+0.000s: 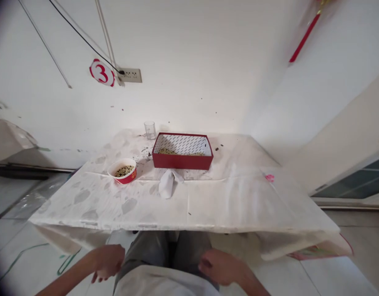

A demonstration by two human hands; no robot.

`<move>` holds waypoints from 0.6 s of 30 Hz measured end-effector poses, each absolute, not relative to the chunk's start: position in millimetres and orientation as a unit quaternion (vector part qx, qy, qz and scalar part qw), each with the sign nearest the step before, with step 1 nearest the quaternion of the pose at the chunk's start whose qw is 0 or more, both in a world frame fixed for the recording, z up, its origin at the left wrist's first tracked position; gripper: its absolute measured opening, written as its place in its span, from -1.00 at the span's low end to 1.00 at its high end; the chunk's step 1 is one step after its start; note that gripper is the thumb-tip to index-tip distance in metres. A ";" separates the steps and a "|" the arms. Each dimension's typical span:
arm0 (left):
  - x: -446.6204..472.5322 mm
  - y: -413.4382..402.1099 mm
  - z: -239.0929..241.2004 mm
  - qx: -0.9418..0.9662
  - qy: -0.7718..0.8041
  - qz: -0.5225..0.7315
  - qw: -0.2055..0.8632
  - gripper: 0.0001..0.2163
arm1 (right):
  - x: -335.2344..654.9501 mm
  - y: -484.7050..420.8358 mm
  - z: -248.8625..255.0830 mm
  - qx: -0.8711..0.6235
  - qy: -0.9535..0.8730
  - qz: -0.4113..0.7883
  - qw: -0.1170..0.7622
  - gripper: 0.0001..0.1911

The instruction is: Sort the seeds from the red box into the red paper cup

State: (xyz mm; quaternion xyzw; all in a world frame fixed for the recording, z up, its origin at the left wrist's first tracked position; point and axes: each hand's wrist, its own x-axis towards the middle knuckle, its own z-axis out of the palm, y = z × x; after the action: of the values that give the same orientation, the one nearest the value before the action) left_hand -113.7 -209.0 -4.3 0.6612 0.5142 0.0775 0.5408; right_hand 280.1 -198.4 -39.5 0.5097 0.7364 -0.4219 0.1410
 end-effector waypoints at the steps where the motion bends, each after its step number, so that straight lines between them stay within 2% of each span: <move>1: -110.0 -206.9 9.9 0.671 0.491 0.045 0.554 -0.75 | 273.6 -197.2 -11.8 0.430 0.741 -0.500 0.125 -0.79; 2: -104.2 -204.0 27.7 0.690 0.437 -0.022 0.577 -0.76 | 265.8 -193.5 16.9 0.365 0.747 -0.546 0.100 -0.78; 3: -96.0 -199.2 47.2 0.718 0.398 -0.036 0.571 -0.76 | 257.1 -186.3 44.0 0.309 0.759 -0.568 0.072 -0.73; 5: -74.0 -179.8 81.9 0.797 0.398 0.084 0.446 -0.72 | 237.9 -160.1 85.8 0.261 0.773 -0.578 -0.003 -0.65; 7: -50.9 -145.2 99.9 0.802 0.502 0.192 0.261 -0.63 | 217.4 -121.0 104.9 0.278 0.821 -0.486 -0.112 -0.68; 8: -41.7 -123.6 101.4 0.783 0.558 0.205 0.184 -0.57 | 207.4 -99.3 106.9 0.308 0.840 -0.415 -0.165 -0.71; 10: -31.7 -77.4 93.5 0.752 0.623 0.182 0.119 -0.48 | 190.1 -57.4 102.9 0.414 0.843 -0.252 -0.233 -0.77; 12: -32.8 -36.0 80.6 0.757 0.613 0.159 0.164 -0.54 | 179.8 -22.1 98.5 0.465 0.824 -0.189 -0.262 -0.78; 15: -45.4 3.5 67.1 0.802 0.498 0.151 0.292 -0.67 | 181.4 20.6 105.0 0.531 0.791 -0.110 -0.282 -0.68; 18: -56.1 17.2 57.8 0.752 0.389 0.164 0.505 -0.63 | 195.0 62.6 121.0 0.598 0.764 -0.061 -0.235 -0.67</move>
State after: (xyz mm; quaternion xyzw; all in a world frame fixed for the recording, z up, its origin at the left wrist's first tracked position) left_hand -56.1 17.2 57.8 0.7524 0.3894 0.1638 0.5054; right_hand 195.0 62.6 121.0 0.5982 0.7637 -0.0605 -0.2351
